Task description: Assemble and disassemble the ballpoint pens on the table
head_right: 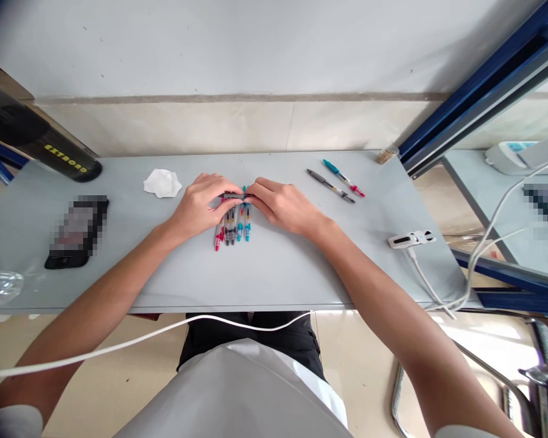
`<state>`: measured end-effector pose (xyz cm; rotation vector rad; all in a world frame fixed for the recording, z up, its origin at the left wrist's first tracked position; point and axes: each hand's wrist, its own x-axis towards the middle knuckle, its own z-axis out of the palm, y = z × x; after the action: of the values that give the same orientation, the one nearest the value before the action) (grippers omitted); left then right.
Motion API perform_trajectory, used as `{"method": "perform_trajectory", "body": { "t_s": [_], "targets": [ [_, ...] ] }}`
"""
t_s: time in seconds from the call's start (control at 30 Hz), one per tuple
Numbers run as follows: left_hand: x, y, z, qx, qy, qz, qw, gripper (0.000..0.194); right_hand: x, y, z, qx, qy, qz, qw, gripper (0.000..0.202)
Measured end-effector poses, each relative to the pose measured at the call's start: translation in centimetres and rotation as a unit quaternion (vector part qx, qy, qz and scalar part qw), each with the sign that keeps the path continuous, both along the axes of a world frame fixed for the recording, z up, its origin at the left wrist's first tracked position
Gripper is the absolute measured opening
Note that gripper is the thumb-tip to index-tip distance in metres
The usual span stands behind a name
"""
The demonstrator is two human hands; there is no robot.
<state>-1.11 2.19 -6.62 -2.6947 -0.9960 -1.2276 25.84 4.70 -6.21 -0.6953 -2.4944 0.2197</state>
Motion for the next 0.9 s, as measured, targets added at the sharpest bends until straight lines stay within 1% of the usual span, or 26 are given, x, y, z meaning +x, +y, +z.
{"method": "perform_trajectory", "body": {
  "t_s": [0.1,0.2,0.3,0.4,0.5,0.57,0.7,0.83,0.9],
  "targets": [
    [0.05,0.04,-0.05,0.01,0.009,0.014,1.0,0.004,-0.13,-0.25,0.07,0.006,-0.01,-0.028,1.0,0.033],
    [0.13,-0.02,0.0,0.028,0.015,0.021,0.999,0.005,-0.19,-0.29,-0.15,-0.007,0.015,-0.043,0.999,0.03],
    [0.19,-0.09,0.03,0.049,0.025,0.021,0.998,0.006,-0.19,-0.25,-0.32,-0.023,0.034,-0.035,0.999,0.027],
    [0.19,-0.12,-0.04,0.061,0.041,0.023,0.997,0.007,-0.18,-0.23,-0.2,-0.013,0.023,-0.017,1.0,0.025],
    [0.18,-0.15,-0.11,0.052,0.051,0.034,0.997,0.012,-0.2,-0.28,-0.02,0.003,0.0,-0.021,1.0,0.031],
    [0.18,-0.18,-0.11,0.034,0.054,0.041,0.997,0.016,-0.22,-0.33,0.0,0.0,-0.004,-0.03,1.0,0.034],
    [0.15,-0.23,0.01,0.014,0.056,0.042,0.997,0.019,-0.25,-0.38,-0.08,-0.024,0.03,-0.034,0.999,0.031],
    [0.16,-0.24,0.01,0.019,0.062,0.048,0.997,0.021,-0.27,-0.39,-0.03,-0.016,0.013,-0.029,0.999,0.033],
    [0.18,-0.22,-0.07,0.024,0.066,0.048,0.996,0.022,-0.27,-0.36,-0.06,-0.016,0.022,-0.029,0.999,0.03]
  ]
}}
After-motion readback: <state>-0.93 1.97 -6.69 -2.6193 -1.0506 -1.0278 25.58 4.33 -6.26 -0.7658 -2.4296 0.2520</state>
